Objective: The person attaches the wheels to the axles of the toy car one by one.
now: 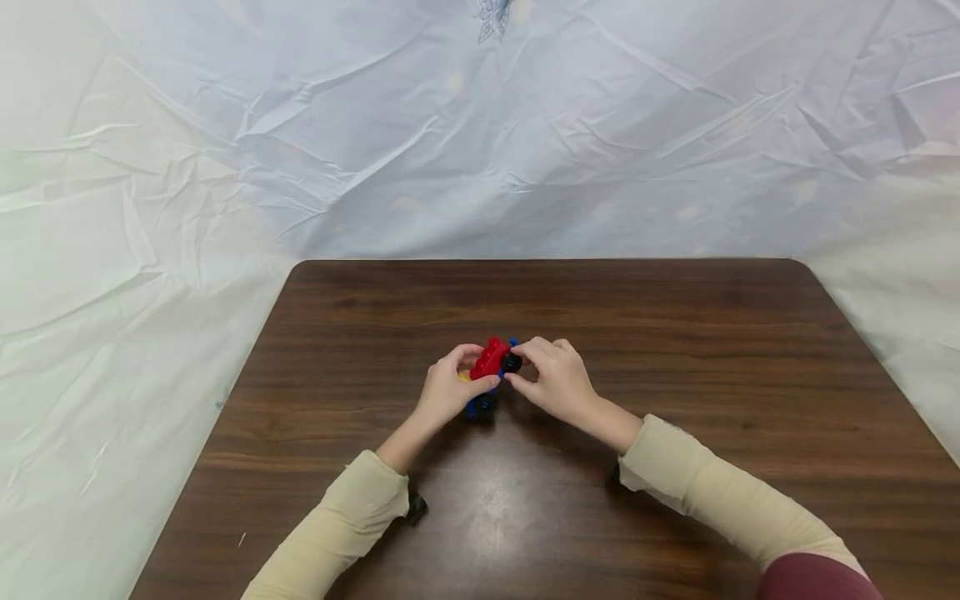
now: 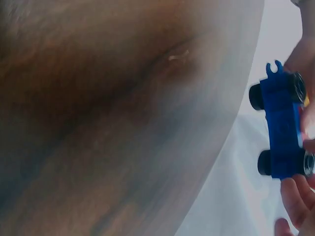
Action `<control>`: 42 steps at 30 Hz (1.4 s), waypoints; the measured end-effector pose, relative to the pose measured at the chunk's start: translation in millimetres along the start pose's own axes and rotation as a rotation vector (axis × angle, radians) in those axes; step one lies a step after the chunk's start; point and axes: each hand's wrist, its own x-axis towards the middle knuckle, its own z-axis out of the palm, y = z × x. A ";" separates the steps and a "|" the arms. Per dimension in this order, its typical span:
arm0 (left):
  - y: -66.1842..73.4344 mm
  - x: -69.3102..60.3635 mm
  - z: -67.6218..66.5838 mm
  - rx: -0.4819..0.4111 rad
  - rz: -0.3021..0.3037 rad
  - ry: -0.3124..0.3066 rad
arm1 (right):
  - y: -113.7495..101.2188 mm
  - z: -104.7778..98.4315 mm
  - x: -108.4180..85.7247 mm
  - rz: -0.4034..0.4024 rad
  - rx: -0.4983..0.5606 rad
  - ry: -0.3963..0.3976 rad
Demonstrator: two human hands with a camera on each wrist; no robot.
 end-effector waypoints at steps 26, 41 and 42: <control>1.6 -5.9 5.4 0.536 0.384 -0.012 | 23.3 -12.6 0.4 0.282 0.500 -0.472; -3.7 12.4 0.1 0.399 0.424 -0.032 | 43.6 -17.4 -9.6 0.432 0.522 -0.370; -4.4 14.3 -0.3 0.380 0.423 -0.029 | 45.9 -19.0 -9.9 0.445 0.521 -0.358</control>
